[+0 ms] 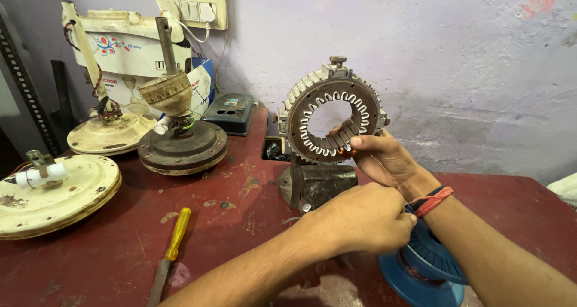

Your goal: The person winds copper wire by hand into the slots of a motor stator held in a bench vise. They rotate the stator as needed and continue wrapping the wire around the core throughout the clip.

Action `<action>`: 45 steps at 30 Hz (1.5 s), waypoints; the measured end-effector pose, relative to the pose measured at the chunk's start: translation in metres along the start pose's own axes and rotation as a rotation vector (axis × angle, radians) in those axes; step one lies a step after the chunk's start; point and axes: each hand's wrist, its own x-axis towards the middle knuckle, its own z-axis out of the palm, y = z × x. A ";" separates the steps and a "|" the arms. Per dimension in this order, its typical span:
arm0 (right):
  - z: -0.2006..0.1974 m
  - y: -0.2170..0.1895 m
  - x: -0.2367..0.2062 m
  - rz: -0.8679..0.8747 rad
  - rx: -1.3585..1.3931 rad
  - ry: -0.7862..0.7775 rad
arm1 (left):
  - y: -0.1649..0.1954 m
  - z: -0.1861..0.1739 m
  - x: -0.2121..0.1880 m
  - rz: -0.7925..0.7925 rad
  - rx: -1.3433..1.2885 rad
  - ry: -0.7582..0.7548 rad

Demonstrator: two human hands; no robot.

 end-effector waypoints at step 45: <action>-0.006 -0.013 -0.001 0.118 -0.211 0.042 | -0.048 -0.030 0.011 0.042 0.604 0.600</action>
